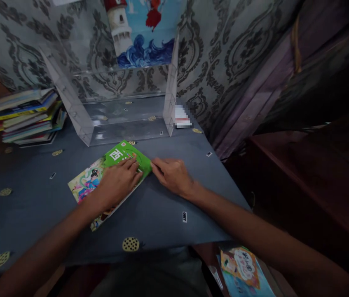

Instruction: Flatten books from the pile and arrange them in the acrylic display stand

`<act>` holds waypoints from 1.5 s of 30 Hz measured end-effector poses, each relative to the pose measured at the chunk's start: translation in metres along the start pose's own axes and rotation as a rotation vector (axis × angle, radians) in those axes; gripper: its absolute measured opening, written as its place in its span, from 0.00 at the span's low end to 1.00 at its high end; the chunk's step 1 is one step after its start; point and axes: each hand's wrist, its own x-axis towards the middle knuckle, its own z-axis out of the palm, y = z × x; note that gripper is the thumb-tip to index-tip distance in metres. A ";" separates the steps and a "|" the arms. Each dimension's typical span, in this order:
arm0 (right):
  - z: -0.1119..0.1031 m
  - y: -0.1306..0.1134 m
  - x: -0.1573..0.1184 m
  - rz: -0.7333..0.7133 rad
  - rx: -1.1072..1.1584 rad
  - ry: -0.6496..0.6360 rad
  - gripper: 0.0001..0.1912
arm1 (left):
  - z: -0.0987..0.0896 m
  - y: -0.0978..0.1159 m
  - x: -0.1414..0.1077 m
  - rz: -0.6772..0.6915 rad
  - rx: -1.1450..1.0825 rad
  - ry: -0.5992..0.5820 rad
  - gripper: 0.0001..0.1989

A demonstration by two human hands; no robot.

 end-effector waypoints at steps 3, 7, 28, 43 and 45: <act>-0.002 -0.008 -0.004 -0.015 -0.062 -0.025 0.18 | 0.001 -0.033 -0.015 -0.105 -0.004 0.012 0.20; 0.000 -0.010 -0.001 -0.018 -0.016 -0.097 0.15 | 0.009 -0.063 -0.042 -0.272 -0.029 -0.022 0.23; 0.040 0.020 0.057 -0.113 0.254 -0.120 0.19 | 0.020 -0.047 -0.087 0.297 -0.352 0.106 0.31; 0.036 0.006 0.041 -0.157 0.225 -0.151 0.22 | 0.022 -0.039 -0.105 0.310 -0.324 0.123 0.25; 0.030 -0.003 0.032 -0.172 0.258 -0.133 0.21 | 0.022 -0.039 -0.106 0.315 -0.331 0.142 0.25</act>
